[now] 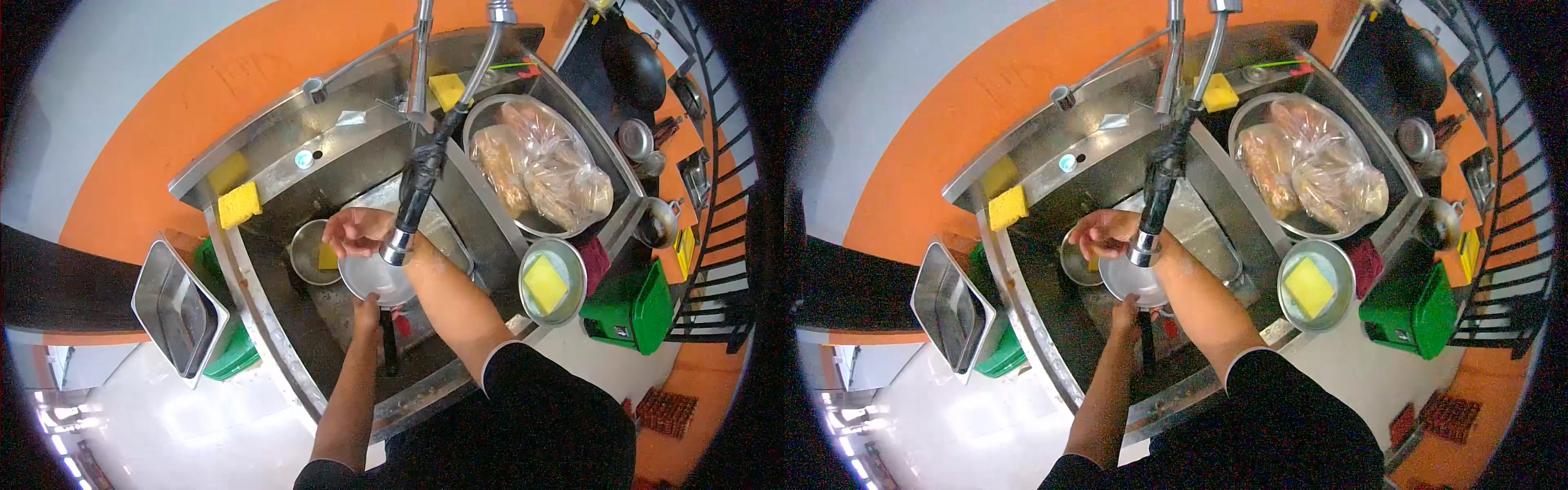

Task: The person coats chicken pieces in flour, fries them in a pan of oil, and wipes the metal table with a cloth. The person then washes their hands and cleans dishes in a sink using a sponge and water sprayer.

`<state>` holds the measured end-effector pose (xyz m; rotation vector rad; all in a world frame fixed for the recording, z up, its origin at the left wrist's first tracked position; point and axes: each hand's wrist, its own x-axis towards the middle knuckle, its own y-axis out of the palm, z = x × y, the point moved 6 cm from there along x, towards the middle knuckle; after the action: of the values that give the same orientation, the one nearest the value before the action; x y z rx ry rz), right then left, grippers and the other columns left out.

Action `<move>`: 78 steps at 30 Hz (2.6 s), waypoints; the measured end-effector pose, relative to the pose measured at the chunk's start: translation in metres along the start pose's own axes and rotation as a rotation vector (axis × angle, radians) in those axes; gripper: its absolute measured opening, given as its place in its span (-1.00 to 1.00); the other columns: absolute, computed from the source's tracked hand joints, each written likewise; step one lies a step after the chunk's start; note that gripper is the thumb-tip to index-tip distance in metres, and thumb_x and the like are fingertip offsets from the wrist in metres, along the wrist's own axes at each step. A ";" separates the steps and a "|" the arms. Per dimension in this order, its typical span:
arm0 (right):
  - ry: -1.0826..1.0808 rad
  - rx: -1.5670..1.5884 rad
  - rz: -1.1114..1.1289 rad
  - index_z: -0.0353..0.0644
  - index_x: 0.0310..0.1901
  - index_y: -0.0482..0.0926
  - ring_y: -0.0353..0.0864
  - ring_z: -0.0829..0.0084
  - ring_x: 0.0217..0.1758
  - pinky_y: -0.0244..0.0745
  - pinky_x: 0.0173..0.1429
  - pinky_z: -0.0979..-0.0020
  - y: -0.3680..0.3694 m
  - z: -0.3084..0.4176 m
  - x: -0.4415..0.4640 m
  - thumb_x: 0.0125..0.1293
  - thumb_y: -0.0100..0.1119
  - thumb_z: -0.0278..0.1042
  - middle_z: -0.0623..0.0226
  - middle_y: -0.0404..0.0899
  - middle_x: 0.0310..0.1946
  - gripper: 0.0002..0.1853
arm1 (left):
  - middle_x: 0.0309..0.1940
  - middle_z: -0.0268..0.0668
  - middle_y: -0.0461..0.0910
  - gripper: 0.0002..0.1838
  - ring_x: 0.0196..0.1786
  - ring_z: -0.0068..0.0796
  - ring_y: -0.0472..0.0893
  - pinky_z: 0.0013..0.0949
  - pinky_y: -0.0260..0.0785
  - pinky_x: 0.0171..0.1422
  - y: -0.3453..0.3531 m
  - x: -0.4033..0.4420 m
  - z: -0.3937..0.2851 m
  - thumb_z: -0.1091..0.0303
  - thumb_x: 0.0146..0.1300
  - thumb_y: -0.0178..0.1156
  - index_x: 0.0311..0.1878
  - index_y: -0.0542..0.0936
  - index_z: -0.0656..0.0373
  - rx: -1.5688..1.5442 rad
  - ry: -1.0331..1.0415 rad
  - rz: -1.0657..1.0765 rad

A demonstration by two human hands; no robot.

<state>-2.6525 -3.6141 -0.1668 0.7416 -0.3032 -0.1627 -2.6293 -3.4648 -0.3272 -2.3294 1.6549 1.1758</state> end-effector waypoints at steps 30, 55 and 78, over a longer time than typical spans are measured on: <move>-0.553 -0.391 -0.700 -0.14 0.31 0.21 0.56 0.39 -0.15 0.45 -0.01 0.43 0.037 0.125 -0.116 -0.03 0.39 -0.34 0.21 0.54 -0.12 -0.18 | -0.06 -0.11 0.56 -0.60 -0.03 -0.29 0.56 -0.33 0.35 0.08 -0.011 0.020 -0.041 0.53 0.14 0.04 0.09 0.44 0.43 0.069 0.224 -0.365; -0.726 -0.733 -1.200 -0.31 -0.22 0.51 0.52 0.58 -0.56 0.44 -0.42 0.52 0.092 0.102 -0.071 0.25 0.19 -0.50 0.38 0.53 -0.51 -0.89 | 0.23 -0.02 0.32 -0.25 0.23 0.02 0.39 -0.12 0.29 0.26 0.048 0.013 -0.094 0.73 0.03 -0.11 0.39 0.12 0.16 0.562 0.829 -0.476; -0.665 -0.672 -1.520 -0.13 -0.56 0.35 0.30 0.59 -0.72 0.20 -0.57 0.49 0.107 0.097 -0.074 0.33 0.12 -0.37 0.49 0.35 -0.75 -0.71 | -0.15 0.00 0.60 -0.62 -0.15 0.05 0.61 -0.03 0.46 -0.05 0.091 -0.014 -0.158 0.29 0.27 0.03 0.17 0.44 0.01 1.408 0.666 -0.230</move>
<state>-2.7497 -3.5800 -0.0419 0.0734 -0.2241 -1.8781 -2.6207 -3.5625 -0.1732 -1.7538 1.4043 -0.7664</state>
